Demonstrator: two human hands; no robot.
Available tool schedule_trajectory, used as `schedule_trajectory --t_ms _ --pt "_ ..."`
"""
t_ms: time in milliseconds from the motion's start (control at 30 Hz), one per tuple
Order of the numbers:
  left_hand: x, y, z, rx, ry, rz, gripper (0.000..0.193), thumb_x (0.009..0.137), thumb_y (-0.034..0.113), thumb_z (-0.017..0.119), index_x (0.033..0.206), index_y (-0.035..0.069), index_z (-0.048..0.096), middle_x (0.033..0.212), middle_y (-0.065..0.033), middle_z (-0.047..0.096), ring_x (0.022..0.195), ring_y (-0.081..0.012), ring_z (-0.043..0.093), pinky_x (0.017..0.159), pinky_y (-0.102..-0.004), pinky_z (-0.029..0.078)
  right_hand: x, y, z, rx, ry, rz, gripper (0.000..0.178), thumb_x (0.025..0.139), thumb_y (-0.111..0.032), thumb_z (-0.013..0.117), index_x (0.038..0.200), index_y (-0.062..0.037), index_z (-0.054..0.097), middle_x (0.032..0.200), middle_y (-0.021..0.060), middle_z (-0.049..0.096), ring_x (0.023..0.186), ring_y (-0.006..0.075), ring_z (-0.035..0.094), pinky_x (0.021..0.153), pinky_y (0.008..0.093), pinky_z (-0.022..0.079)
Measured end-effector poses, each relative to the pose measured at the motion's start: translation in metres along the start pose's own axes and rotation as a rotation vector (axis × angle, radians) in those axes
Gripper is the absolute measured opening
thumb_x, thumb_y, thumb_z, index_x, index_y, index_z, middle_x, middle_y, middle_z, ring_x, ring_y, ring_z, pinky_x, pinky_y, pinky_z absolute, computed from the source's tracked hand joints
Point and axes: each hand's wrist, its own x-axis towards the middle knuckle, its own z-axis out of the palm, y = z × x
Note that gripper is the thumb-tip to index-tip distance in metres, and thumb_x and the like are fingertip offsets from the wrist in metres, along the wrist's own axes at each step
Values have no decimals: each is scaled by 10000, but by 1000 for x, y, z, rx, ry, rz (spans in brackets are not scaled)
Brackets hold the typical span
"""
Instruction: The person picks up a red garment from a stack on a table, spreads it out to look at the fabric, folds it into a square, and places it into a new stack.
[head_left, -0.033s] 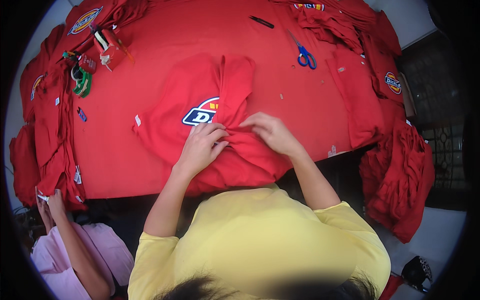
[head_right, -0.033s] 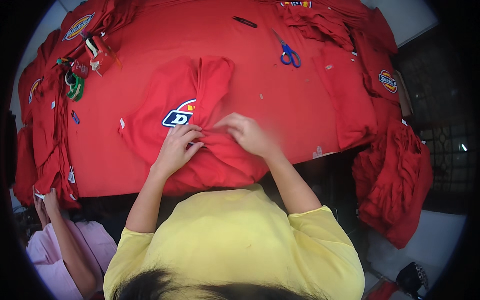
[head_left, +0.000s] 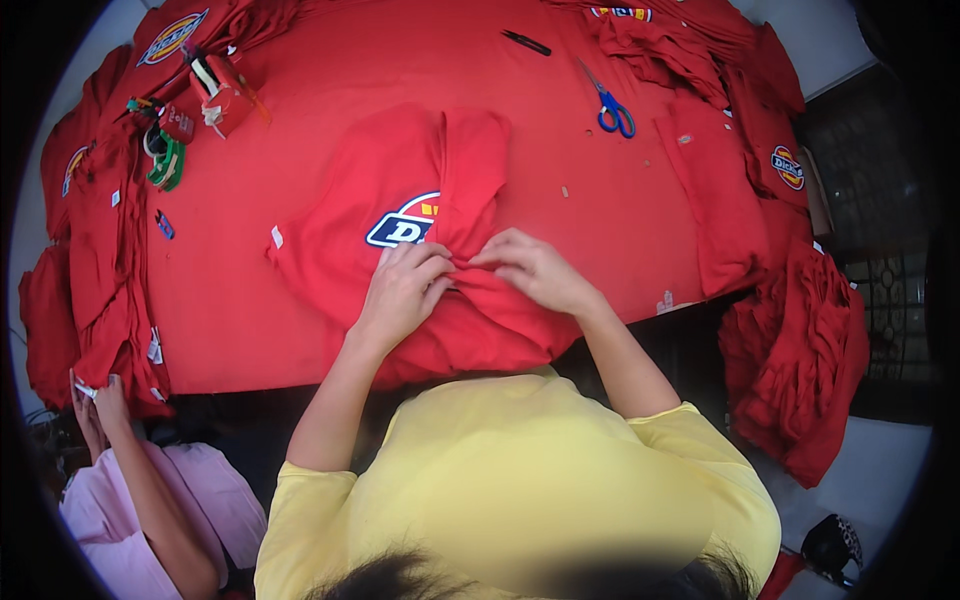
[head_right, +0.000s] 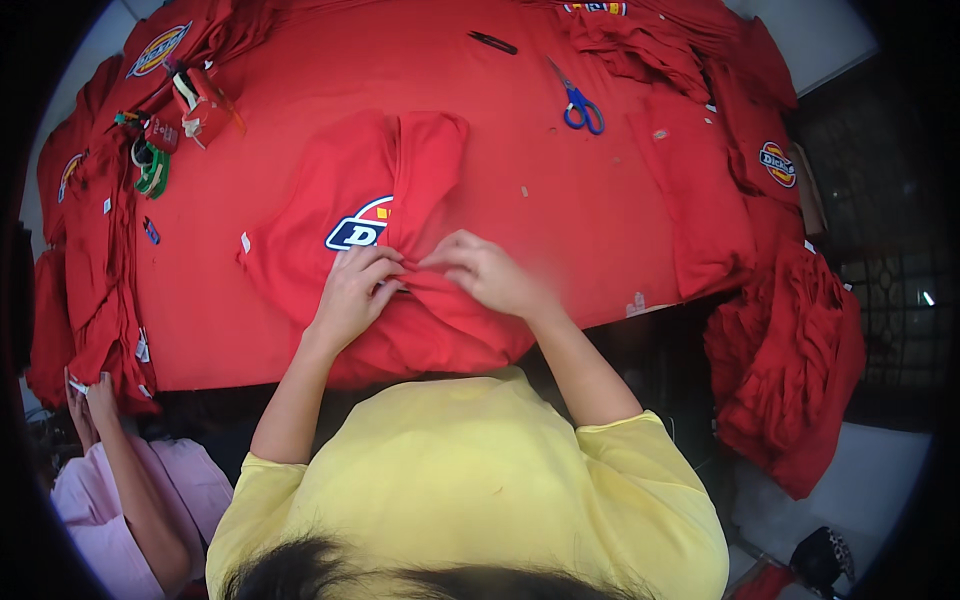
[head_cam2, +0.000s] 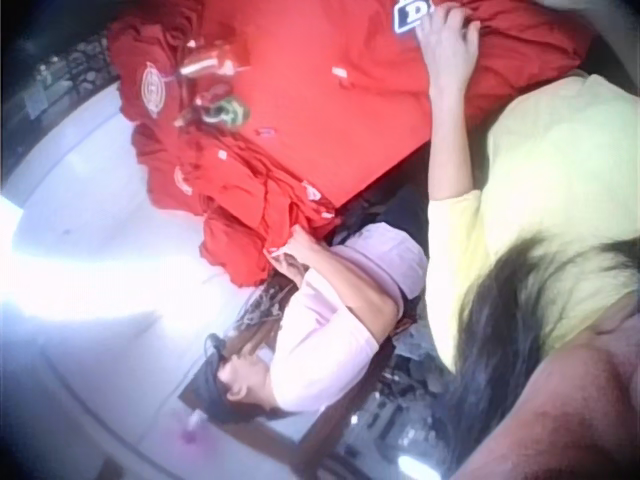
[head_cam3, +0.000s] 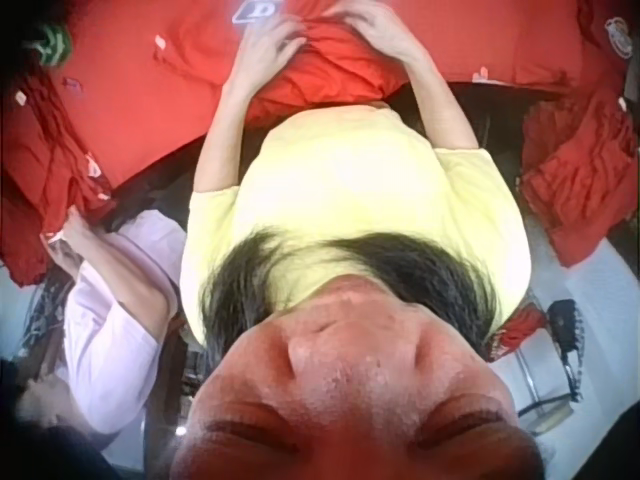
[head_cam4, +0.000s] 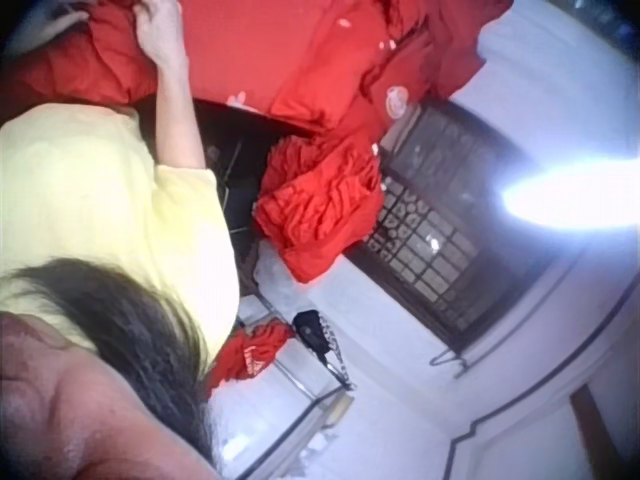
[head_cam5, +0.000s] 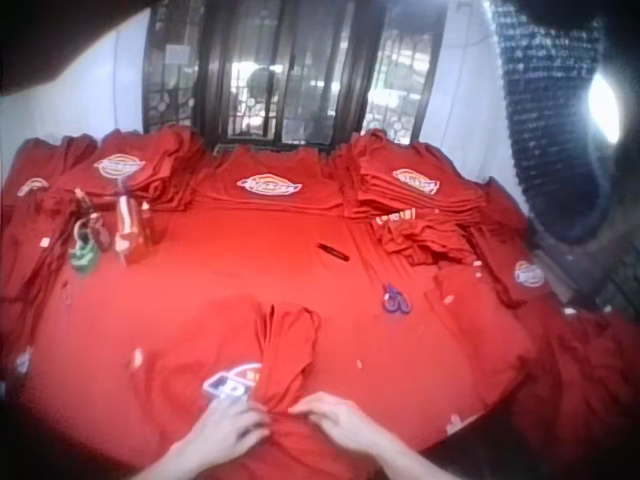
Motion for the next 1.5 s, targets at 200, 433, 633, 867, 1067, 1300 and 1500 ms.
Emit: schedule_trajectory --t_ms 200,433,633,867,1067,1300,1500 --pt "-24 2 -12 12 267 57 186 665 -57 652 798 32 557 949 -82 599 857 -263 586 761 -367 464 3 -7 -3 -173 44 189 141 792 -54 672 929 -27 650 878 72 550 832 216 575 754 313 459" --pt "-43 -18 -12 233 43 -107 117 736 43 616 847 54 584 1002 -66 570 908 -251 535 789 -376 405 -21 24 -32 -198 371 400 176 790 14 627 962 -11 652 833 54 547 744 118 545 692 253 442" --pt "-19 14 -11 327 82 -36 166 779 203 670 894 86 646 906 -44 592 936 -231 512 851 -414 345 -5 -15 -1 -157 213 -53 216 851 -29 560 1057 -28 624 1042 144 600 944 306 605 819 347 475" --pt "-14 18 10 209 80 -26 190 756 222 714 874 97 634 869 -32 590 930 -234 514 866 -413 335 3 -14 23 -233 133 -47 165 822 -154 653 927 -30 621 833 147 522 791 327 557 688 384 454" --pt "-51 -8 -25 251 663 -341 226 806 230 710 956 87 619 956 -82 562 960 -240 513 890 -377 368 -32 7 -28 -23 441 139 121 875 -101 603 931 7 608 899 111 570 825 200 588 681 309 481" --pt "-86 -76 -60 -237 448 -869 286 886 212 644 1035 -7 536 811 -33 545 752 -131 510 710 -249 431 -61 51 -56 -252 528 638 509 881 -185 627 1300 -38 377 732 71 515 668 153 550 610 300 476" --pt "-100 -49 -108 -537 348 -905 79 934 101 561 982 45 533 812 37 502 721 -13 423 628 -189 360 -91 46 -74 585 500 516 496 819 -34 637 1269 -17 431 759 -10 514 674 76 518 633 213 449"
